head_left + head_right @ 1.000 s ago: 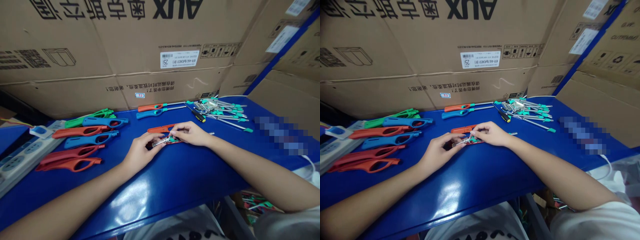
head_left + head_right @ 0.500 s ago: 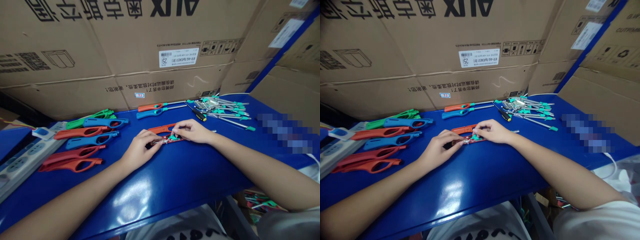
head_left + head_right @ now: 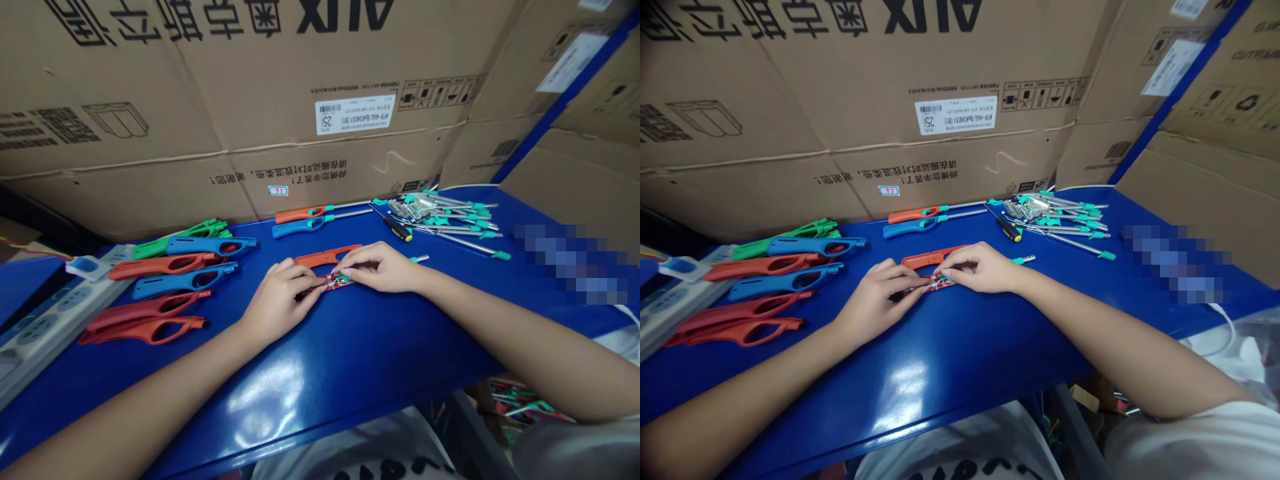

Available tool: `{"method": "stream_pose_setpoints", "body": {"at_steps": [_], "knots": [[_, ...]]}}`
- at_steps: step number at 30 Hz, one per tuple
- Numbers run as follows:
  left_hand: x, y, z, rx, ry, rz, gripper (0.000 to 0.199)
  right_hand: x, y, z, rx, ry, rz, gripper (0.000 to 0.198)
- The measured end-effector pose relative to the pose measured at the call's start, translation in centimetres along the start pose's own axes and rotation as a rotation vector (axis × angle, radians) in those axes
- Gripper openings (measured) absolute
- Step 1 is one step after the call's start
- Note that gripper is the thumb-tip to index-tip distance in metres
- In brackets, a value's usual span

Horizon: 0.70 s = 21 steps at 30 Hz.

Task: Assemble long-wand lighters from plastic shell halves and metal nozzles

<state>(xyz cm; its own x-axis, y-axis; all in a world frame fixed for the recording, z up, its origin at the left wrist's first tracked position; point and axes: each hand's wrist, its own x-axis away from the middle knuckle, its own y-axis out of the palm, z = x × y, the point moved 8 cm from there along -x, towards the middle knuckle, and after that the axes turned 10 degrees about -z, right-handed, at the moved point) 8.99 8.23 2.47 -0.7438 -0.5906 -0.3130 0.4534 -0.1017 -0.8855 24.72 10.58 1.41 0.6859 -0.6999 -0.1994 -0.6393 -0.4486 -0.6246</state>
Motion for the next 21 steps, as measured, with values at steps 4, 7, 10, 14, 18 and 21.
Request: {"method": "stream_pose_setpoints", "body": {"at_steps": [4, 7, 10, 14, 18, 21], "knots": [[0.2, 0.0, 0.1, 0.094, 0.045, 0.054, 0.015, 0.2, 0.2, -1.1, 0.061, -0.101, -0.042, 0.022], [0.3, 0.3, -0.2, 0.160, 0.022, 0.052, 0.014, 0.4, 0.3, -1.6, 0.072, -0.141, -0.061, 0.021], [0.3, 0.6, -0.5, 0.217, -0.011, 0.033, 0.013, 0.5, 0.4, -2.3, 0.126, -0.184, -0.086, 0.021], [0.4, 0.6, -0.7, 0.255, -0.048, 0.034, 0.012, 0.6, 0.8, -3.4, 0.229, -0.235, -0.120, 0.023], [0.4, 0.5, -0.5, 0.254, -0.076, 0.041, 0.011, 0.6, 0.9, -3.8, 0.266, -0.253, -0.117, 0.023], [0.3, 0.5, -0.5, 0.265, -0.088, 0.058, 0.009, 0.6, 1.0, -3.9, 0.278, -0.268, -0.113, 0.022]]}}
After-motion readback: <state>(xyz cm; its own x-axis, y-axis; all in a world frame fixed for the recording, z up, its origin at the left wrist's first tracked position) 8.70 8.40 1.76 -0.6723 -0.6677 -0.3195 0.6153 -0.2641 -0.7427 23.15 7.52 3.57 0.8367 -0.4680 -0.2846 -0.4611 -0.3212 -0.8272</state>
